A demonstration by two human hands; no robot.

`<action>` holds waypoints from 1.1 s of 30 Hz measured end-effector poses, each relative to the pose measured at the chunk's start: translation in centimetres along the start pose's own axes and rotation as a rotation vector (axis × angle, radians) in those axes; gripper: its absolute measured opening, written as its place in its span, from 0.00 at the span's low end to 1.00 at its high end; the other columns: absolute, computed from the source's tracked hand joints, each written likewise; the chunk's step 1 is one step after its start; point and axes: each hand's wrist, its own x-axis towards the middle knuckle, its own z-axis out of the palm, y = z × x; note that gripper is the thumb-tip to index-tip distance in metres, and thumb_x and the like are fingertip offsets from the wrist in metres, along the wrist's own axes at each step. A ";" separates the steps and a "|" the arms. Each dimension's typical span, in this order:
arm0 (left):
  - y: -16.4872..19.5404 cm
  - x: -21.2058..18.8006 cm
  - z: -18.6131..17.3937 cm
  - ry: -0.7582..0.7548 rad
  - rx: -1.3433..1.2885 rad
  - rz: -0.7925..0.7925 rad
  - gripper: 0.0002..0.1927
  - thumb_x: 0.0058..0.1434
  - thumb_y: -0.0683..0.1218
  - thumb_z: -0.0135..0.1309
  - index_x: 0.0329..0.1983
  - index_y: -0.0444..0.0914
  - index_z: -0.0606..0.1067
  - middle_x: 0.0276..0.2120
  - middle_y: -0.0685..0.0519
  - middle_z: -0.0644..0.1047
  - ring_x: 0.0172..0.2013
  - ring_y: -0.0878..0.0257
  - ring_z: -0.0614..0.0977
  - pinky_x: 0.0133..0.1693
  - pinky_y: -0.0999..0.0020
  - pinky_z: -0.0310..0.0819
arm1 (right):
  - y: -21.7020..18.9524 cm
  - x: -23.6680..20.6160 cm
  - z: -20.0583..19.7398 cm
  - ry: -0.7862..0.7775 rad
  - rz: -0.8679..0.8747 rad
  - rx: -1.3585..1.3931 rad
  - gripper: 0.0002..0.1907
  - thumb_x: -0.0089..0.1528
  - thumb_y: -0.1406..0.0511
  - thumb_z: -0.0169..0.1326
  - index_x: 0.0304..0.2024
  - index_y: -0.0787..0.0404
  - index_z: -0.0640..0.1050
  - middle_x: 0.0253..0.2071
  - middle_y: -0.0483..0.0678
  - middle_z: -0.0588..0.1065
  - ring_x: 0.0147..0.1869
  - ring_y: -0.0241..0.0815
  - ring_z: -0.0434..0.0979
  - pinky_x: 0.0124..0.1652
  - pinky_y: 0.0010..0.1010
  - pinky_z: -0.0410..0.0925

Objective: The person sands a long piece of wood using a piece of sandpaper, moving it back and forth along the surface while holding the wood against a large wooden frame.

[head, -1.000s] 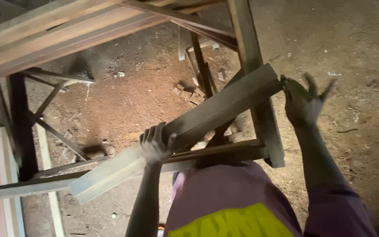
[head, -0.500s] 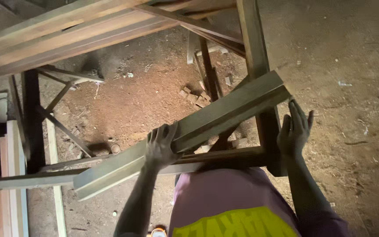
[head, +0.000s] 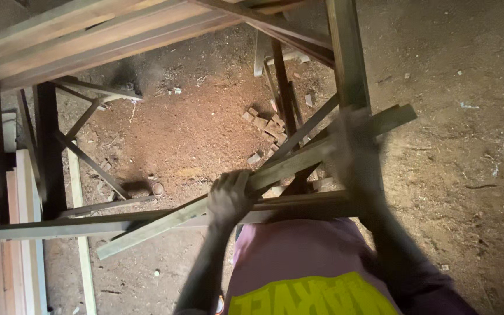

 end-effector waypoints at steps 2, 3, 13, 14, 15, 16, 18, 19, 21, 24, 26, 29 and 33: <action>0.2 -0.4 1.0 0.044 0.007 -0.024 0.16 0.62 0.58 0.60 0.38 0.40 0.79 0.31 0.48 0.83 0.27 0.60 0.84 0.31 0.59 0.82 | -4.8 -0.4 0.8 -0.041 -0.167 0.277 0.18 0.66 0.60 0.45 0.55 0.61 0.73 0.58 0.53 0.75 0.65 0.48 0.72 0.59 0.49 0.65; 0.2 -0.5 1.3 0.062 0.004 -0.038 0.21 0.59 0.62 0.63 0.35 0.40 0.79 0.28 0.48 0.83 0.26 0.59 0.84 0.31 0.57 0.81 | -6.6 -0.9 1.2 -0.069 -0.249 0.415 0.17 0.66 0.61 0.44 0.54 0.61 0.73 0.58 0.53 0.74 0.66 0.48 0.70 0.59 0.49 0.66; 1.1 0.1 -1.0 -0.001 -0.060 -0.112 0.22 0.57 0.62 0.64 0.37 0.40 0.77 0.29 0.50 0.82 0.27 0.57 0.83 0.30 0.57 0.81 | 6.3 2.0 -3.7 0.050 0.237 -0.128 0.21 0.67 0.60 0.43 0.57 0.65 0.70 0.61 0.57 0.72 0.68 0.51 0.68 0.61 0.50 0.64; 1.1 0.1 -1.1 0.044 -0.045 -0.097 0.22 0.55 0.62 0.63 0.38 0.40 0.76 0.30 0.50 0.82 0.29 0.56 0.84 0.32 0.56 0.81 | 5.4 2.2 -3.9 0.052 0.261 -0.170 0.21 0.67 0.59 0.43 0.58 0.65 0.70 0.61 0.57 0.72 0.68 0.51 0.68 0.61 0.50 0.64; 1.3 0.2 -1.1 0.093 -0.040 -0.078 0.23 0.52 0.62 0.63 0.38 0.41 0.76 0.31 0.51 0.82 0.30 0.56 0.84 0.33 0.56 0.81 | 4.2 2.0 -3.6 0.045 0.244 -0.175 0.22 0.67 0.59 0.43 0.58 0.66 0.70 0.61 0.57 0.72 0.68 0.51 0.68 0.61 0.50 0.64; 1.3 0.1 -1.1 0.068 -0.024 -0.091 0.21 0.54 0.61 0.64 0.38 0.41 0.76 0.31 0.51 0.82 0.31 0.55 0.84 0.34 0.56 0.81 | 0.9 1.4 -2.8 0.009 0.115 -0.004 0.22 0.67 0.59 0.43 0.58 0.66 0.69 0.61 0.58 0.72 0.68 0.51 0.68 0.61 0.50 0.64; 1.4 0.0 -0.9 0.014 0.009 -0.119 0.19 0.58 0.59 0.65 0.38 0.42 0.76 0.30 0.51 0.81 0.32 0.54 0.84 0.37 0.55 0.81 | -5.5 -0.4 -0.5 -0.064 -0.138 0.294 0.23 0.67 0.58 0.42 0.59 0.66 0.69 0.61 0.58 0.71 0.68 0.52 0.68 0.61 0.50 0.64; 1.3 -0.1 -0.8 0.019 -0.019 -0.113 0.21 0.58 0.61 0.66 0.37 0.41 0.76 0.31 0.51 0.81 0.32 0.55 0.84 0.36 0.55 0.81 | -6.9 -1.3 0.5 -0.094 -0.199 0.396 0.24 0.67 0.58 0.42 0.59 0.66 0.68 0.62 0.58 0.71 0.68 0.52 0.68 0.61 0.50 0.64; 1.2 -0.3 -0.5 0.032 -0.055 -0.092 0.25 0.58 0.64 0.67 0.37 0.39 0.76 0.32 0.49 0.82 0.31 0.56 0.84 0.36 0.56 0.82 | -5.9 -2.7 1.7 -0.122 -0.253 0.504 0.25 0.66 0.57 0.42 0.60 0.67 0.68 0.62 0.59 0.71 0.69 0.53 0.68 0.61 0.50 0.64; 1.2 -0.6 0.1 0.040 0.019 -0.048 0.25 0.57 0.63 0.66 0.40 0.38 0.78 0.33 0.47 0.82 0.30 0.56 0.84 0.32 0.57 0.81 | 3.9 -3.0 1.0 -0.030 0.075 0.173 0.26 0.66 0.56 0.42 0.61 0.67 0.67 0.62 0.59 0.71 0.69 0.53 0.69 0.62 0.50 0.64; 1.1 -0.6 0.6 0.111 0.018 -0.069 0.25 0.54 0.65 0.65 0.36 0.40 0.77 0.32 0.49 0.82 0.31 0.54 0.84 0.34 0.55 0.81 | 10.3 -2.4 -0.1 0.061 0.287 -0.112 0.27 0.66 0.55 0.42 0.61 0.67 0.66 0.63 0.60 0.70 0.69 0.54 0.69 0.62 0.50 0.64; 0.8 -0.2 1.2 0.052 -0.049 -0.124 0.21 0.62 0.63 0.64 0.37 0.41 0.77 0.34 0.49 0.82 0.31 0.57 0.84 0.34 0.57 0.81 | 9.5 -1.7 0.0 0.062 0.311 -0.170 0.29 0.66 0.54 0.42 0.62 0.68 0.65 0.63 0.60 0.70 0.69 0.55 0.69 0.62 0.50 0.64; 0.1 0.3 1.2 -0.027 -0.023 -0.157 0.29 0.52 0.68 0.66 0.34 0.39 0.77 0.29 0.50 0.81 0.33 0.55 0.83 0.37 0.53 0.80 | -2.2 -1.1 1.6 -0.080 -0.080 0.225 0.31 0.66 0.53 0.41 0.63 0.69 0.64 0.64 0.61 0.70 0.69 0.56 0.69 0.62 0.50 0.64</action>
